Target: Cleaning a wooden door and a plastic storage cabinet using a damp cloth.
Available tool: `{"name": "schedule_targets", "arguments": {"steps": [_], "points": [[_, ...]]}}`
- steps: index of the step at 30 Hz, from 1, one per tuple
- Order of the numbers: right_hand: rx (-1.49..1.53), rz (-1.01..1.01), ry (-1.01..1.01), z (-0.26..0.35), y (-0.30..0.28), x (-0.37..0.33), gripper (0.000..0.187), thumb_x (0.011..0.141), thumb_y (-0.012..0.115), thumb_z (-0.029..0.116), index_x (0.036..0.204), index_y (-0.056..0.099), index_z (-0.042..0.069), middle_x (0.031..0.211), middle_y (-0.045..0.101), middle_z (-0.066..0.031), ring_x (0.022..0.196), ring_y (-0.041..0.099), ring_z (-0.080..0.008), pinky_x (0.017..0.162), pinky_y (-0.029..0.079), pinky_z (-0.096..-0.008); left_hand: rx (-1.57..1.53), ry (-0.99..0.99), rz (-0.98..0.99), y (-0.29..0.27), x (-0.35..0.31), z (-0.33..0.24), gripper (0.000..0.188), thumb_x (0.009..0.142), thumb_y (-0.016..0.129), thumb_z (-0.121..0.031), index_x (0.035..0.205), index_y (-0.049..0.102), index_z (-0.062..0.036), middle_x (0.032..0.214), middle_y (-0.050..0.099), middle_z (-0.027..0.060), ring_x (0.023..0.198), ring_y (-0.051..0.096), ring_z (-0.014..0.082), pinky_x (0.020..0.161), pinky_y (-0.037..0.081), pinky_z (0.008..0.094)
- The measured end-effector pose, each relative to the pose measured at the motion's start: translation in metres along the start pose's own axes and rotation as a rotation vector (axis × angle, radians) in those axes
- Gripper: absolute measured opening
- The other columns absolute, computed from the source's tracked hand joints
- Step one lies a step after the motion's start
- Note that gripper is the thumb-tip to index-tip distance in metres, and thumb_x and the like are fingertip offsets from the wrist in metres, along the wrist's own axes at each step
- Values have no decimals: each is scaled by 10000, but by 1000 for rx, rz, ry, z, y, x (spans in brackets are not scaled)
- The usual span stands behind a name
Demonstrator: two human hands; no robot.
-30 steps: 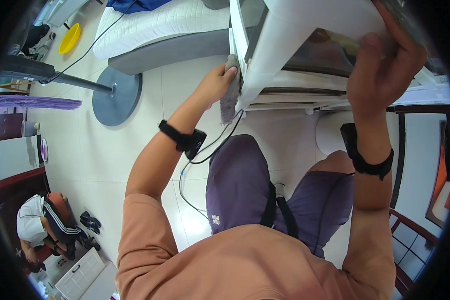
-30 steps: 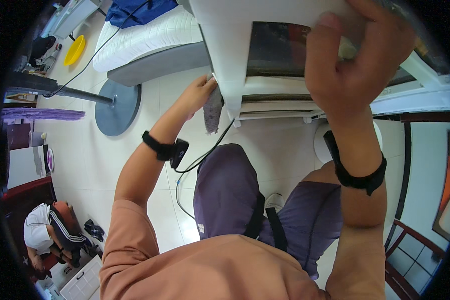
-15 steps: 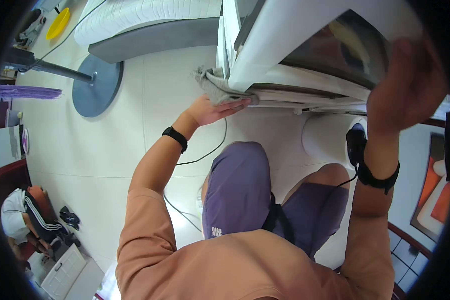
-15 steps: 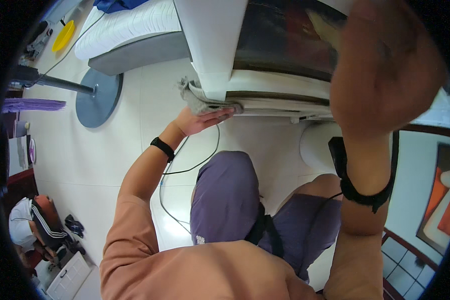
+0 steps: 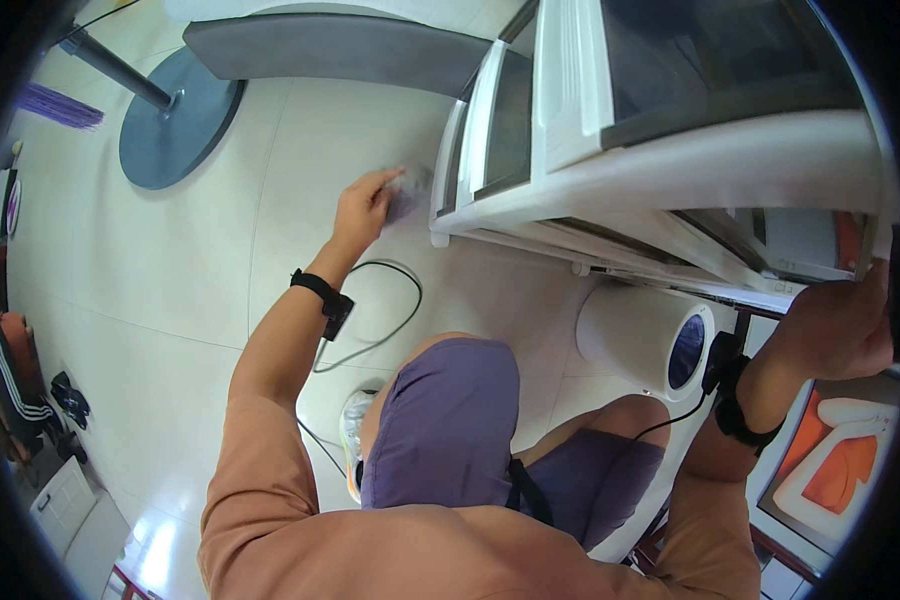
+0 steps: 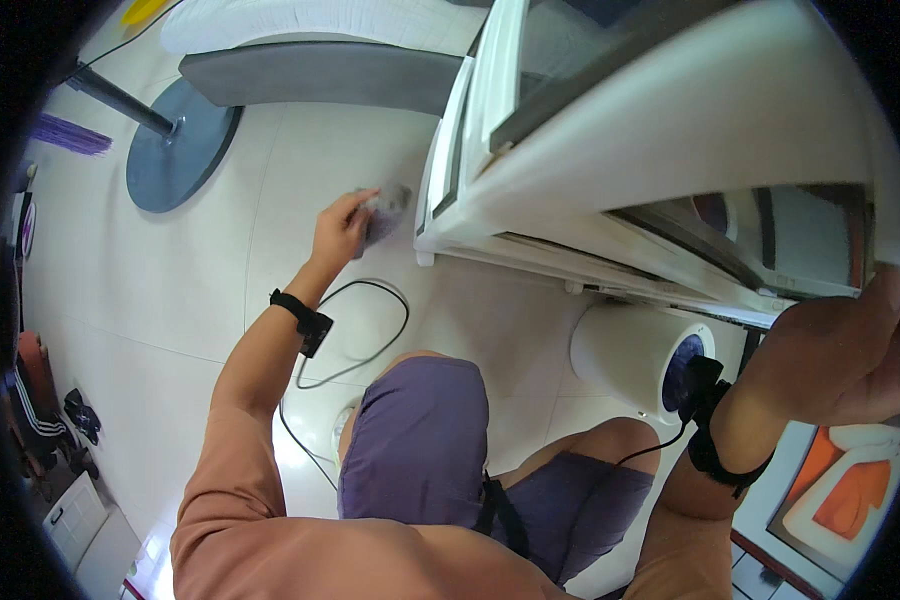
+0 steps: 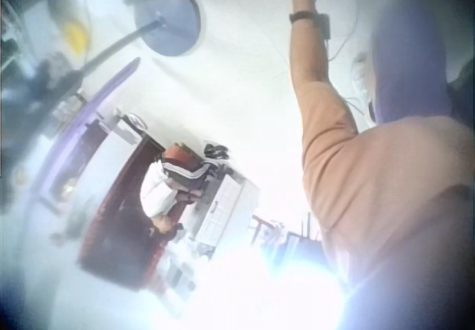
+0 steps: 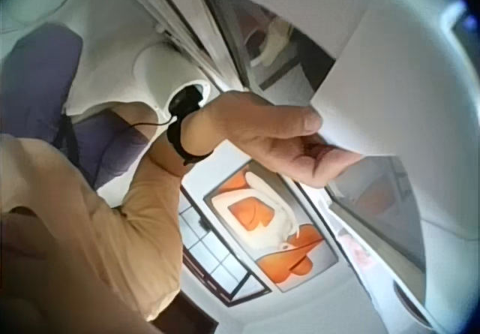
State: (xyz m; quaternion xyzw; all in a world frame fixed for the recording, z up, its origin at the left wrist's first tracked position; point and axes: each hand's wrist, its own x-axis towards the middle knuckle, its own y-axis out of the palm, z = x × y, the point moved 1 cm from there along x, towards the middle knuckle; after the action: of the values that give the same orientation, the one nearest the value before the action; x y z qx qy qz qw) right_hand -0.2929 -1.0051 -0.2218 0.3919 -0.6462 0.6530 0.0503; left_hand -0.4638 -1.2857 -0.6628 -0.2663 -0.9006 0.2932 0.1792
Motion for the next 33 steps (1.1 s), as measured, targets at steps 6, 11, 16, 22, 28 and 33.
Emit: {"name": "schedule_targets", "arguments": {"steps": [6, 11, 16, 22, 28, 33], "points": [[95, -580, 383, -37, 1, -64, 135, 847, 580, 46, 939, 575, -53, 815, 620, -140, 774, 631, -212, 703, 517, -297, -895, -342, -238, 13, 40, -102, 313, 892, 575, -125, 1197, 573, -56, 1088, 641, 121, 985, 601, 198, 852, 460, 297], [-132, -657, 245, 1, 30, -27, 309, 859, 523, 71, 1133, 458, -58, 995, 580, -206, 925, 598, -245, 786, 506, -355, -743, -262, -298, 29, 96, -86, 279, 936, 537, -172, 1190, 578, -64, 1066, 613, 78, 977, 557, 148, 862, 451, 287], [-55, -650, 230, 10, 40, -14, 346, 848, 497, 64, 1171, 438, -45, 1100, 543, -217, 1020, 555, -277, 903, 455, -399, -1004, -237, -3, 13, 168, -62, 347, 963, 481, -227, 1286, 505, -100, 1186, 573, 102, 1049, 542, 197, 938, 413, 312], [-71, -658, 226, 9, 40, -16, 345, 855, 496, 85, 1172, 436, -36, 1128, 522, -207, 1065, 544, -295, 990, 426, -437, -908, -305, 159, 46, 177, -36, 582, 982, 398, -426, 1484, 224, -187, 1410, 406, 128, 1293, 363, 233, 1077, 267, 342], [-108, -661, 233, 5, 43, -19, 316, 876, 475, 98, 1161, 433, -35, 1093, 521, -173, 1076, 550, -288, 1004, 424, -437, -820, -314, 110, 112, 124, 23, 532, 985, 368, -418, 1455, 297, -180, 1400, 438, 176, 1294, 411, 298, 1068, 300, 353], [-76, -674, 256, 2, 36, -23, 320, 874, 480, 92, 1162, 434, -39, 1093, 526, -192, 1083, 550, -288, 1002, 428, -433, -667, -335, 85, 95, 63, 5, 489, 983, 399, -355, 1424, 356, -147, 1348, 485, 203, 1256, 456, 326, 1041, 334, 363]]}}
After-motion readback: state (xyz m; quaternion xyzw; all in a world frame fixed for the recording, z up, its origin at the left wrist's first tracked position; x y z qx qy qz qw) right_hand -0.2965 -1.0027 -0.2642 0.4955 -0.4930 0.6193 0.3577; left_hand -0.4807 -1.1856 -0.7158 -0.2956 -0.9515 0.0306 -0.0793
